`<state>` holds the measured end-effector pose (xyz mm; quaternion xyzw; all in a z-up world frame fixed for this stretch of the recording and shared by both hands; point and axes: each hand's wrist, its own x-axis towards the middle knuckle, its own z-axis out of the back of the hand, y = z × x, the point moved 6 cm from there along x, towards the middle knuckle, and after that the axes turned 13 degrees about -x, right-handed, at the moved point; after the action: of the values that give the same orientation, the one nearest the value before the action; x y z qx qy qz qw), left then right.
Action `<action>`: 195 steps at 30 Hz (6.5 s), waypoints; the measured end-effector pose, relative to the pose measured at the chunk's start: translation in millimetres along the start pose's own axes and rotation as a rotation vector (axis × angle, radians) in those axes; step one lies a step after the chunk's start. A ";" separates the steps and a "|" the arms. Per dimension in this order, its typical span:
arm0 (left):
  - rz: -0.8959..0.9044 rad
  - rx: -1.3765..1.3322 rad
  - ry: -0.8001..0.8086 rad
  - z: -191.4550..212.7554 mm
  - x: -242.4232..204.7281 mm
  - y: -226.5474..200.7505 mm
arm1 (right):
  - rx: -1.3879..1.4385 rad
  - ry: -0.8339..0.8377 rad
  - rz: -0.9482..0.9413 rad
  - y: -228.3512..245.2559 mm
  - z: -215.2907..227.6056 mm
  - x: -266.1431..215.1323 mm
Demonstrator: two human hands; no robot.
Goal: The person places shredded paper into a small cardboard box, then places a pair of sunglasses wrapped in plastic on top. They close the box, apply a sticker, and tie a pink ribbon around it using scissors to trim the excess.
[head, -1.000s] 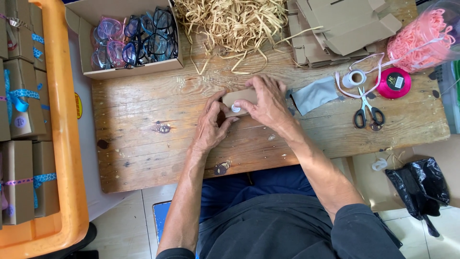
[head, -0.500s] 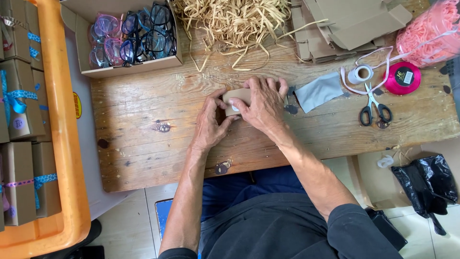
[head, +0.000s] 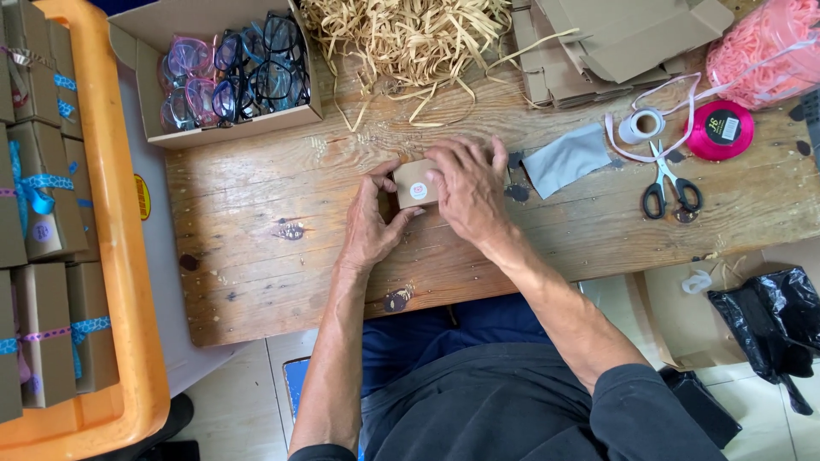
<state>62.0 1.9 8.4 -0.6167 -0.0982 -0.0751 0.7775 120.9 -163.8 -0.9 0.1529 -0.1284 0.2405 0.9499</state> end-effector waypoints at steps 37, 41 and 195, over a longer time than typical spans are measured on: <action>-0.074 0.047 -0.015 0.5 5.2 -21.3 | 0.573 -0.251 -0.153 -68.8 53.9 -54.8; -0.049 0.064 -0.004 -1.3 8.0 -27.6 | 0.755 -0.183 -0.214 -79.3 41.4 -55.0; -0.061 0.255 0.046 -27.9 9.2 -15.3 | -0.228 -0.196 -0.820 -263.6 101.8 -94.7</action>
<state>68.9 -28.7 18.9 -0.5077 -0.1079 -0.0998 0.8489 153.7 -460.0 2.4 0.1074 -0.1725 -0.1881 0.9609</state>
